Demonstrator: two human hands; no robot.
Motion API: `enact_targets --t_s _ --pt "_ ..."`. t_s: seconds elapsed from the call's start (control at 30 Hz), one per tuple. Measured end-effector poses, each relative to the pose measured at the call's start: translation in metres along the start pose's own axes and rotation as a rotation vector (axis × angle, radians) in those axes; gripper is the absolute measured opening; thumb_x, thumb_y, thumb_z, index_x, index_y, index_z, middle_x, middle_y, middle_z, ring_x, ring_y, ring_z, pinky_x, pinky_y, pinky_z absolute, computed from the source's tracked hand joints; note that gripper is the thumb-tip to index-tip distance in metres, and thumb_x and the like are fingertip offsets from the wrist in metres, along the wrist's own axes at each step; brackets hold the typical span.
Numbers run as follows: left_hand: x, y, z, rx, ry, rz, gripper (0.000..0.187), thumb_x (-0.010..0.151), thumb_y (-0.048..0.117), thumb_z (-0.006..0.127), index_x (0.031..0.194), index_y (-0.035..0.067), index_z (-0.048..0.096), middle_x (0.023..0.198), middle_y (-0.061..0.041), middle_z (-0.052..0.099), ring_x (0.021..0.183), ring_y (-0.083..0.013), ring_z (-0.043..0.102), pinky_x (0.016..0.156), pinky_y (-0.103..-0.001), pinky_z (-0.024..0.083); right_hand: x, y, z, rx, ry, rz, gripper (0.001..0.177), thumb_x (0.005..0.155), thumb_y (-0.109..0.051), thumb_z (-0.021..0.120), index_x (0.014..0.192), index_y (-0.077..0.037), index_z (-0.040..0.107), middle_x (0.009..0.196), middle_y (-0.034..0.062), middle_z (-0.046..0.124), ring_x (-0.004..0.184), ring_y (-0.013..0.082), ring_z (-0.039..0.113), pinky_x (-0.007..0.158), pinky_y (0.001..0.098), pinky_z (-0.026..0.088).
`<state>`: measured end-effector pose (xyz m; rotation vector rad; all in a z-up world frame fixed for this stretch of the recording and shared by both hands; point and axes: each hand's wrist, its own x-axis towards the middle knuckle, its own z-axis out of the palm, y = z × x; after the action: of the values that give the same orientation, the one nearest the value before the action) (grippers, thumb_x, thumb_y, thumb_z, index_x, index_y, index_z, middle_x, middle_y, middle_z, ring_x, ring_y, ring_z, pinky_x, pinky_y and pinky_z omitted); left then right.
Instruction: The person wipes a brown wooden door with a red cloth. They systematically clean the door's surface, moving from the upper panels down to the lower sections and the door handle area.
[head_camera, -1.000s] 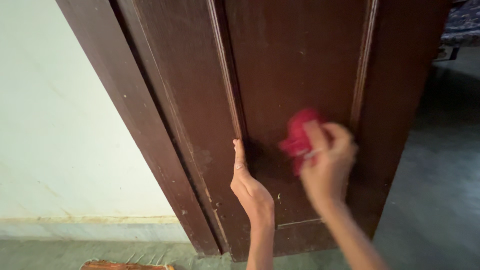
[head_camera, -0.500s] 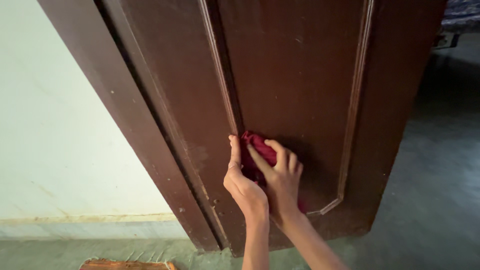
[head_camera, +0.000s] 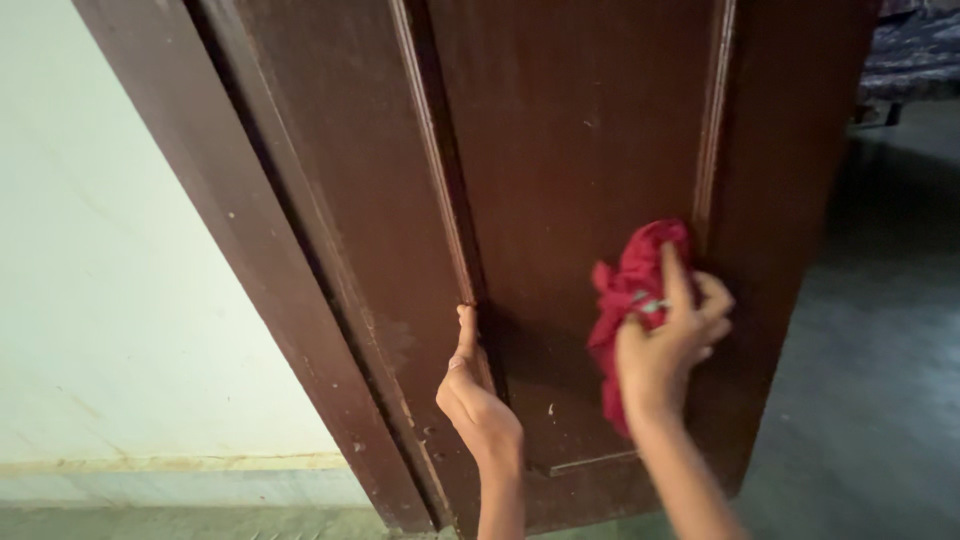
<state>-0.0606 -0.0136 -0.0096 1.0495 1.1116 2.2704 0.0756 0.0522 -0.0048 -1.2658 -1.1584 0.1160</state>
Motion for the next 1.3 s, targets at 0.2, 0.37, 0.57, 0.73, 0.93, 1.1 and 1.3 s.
enact_targets --t_s 0.2,0.37,0.57,0.73,0.93,1.1,1.3 --pt "0.005 -0.01 0.0 -0.181 0.016 -0.012 0.062 0.1 0.018 0.019 0.139 -0.012 0.056 0.147 -0.021 0.06 0.141 -0.0292 0.054 0.118 -0.038 0.042 -0.066 -0.033 0.028 -0.172 -0.201 -0.336 0.081 0.067 0.006 0.077 0.136 -0.035 0.066 0.136 0.0088 0.049 0.123 0.0327 0.048 0.101 0.0506 0.037" --pt "0.018 0.001 -0.006 -0.285 0.11 -0.208 0.067 0.1 0.027 0.016 0.131 -0.011 0.063 0.135 -0.024 0.068 0.13 -0.0344 0.063 0.116 -0.042 0.044 -0.05 -0.036 0.02 -0.214 -0.374 -0.584 0.083 0.058 0.006 0.082 0.128 -0.036 0.069 0.133 0.0061 0.055 0.12 0.0305 0.05 0.097 0.0508 0.04" --pt "0.023 0.012 -0.016 -0.108 0.08 -0.231 0.072 0.102 0.031 0.014 0.124 -0.01 0.068 0.134 -0.024 0.07 0.131 -0.0346 0.063 0.12 -0.04 0.04 0.032 -0.011 -0.015 -0.137 -0.067 -0.373 0.067 0.073 0.002 0.077 0.134 -0.027 0.07 0.134 0.0135 0.052 0.122 0.0341 0.048 0.1 0.049 0.043" --pt "0.025 0.004 -0.018 -0.212 0.023 -0.219 0.071 0.102 0.031 0.014 0.127 -0.011 0.066 0.138 -0.024 0.067 0.137 -0.034 0.058 0.122 -0.04 0.036 0.053 -0.004 -0.011 0.08 0.043 -0.169 0.069 0.08 0.005 0.072 0.143 -0.023 0.065 0.138 0.0124 0.049 0.125 0.0353 0.047 0.11 0.0486 0.043" --pt "0.028 -0.013 -0.025 -0.252 -0.016 -0.206 0.069 0.102 0.03 0.015 0.129 -0.011 0.064 0.136 -0.024 0.067 0.133 -0.0335 0.06 0.12 -0.041 0.038 -0.018 -0.064 0.02 -0.009 -0.148 -0.212 0.068 0.076 -0.002 0.079 0.138 -0.027 0.063 0.134 0.0152 0.048 0.12 0.0361 0.046 0.094 0.0522 0.044" --pt "0.032 -0.003 -0.022 -0.052 0.042 -0.109 0.065 0.102 0.025 0.019 0.124 -0.012 0.068 0.124 -0.024 0.074 0.12 -0.0331 0.07 0.111 -0.041 0.05 -0.047 -0.07 0.009 -0.164 -0.336 -0.547 0.085 0.056 0.002 0.079 0.134 -0.03 0.07 0.133 0.0078 0.054 0.117 0.0331 0.049 0.093 0.0546 0.042" --pt "0.018 0.057 0.003 0.496 0.204 -0.442 0.055 0.11 0.021 0.028 0.144 0.009 0.07 0.11 -0.039 0.069 0.108 -0.0565 0.054 0.101 -0.053 0.047 0.016 -0.013 -0.021 -0.227 -0.095 -0.367 0.069 0.069 0.004 0.077 0.132 -0.024 0.07 0.134 0.0121 0.051 0.118 0.0329 0.048 0.097 0.0488 0.043"
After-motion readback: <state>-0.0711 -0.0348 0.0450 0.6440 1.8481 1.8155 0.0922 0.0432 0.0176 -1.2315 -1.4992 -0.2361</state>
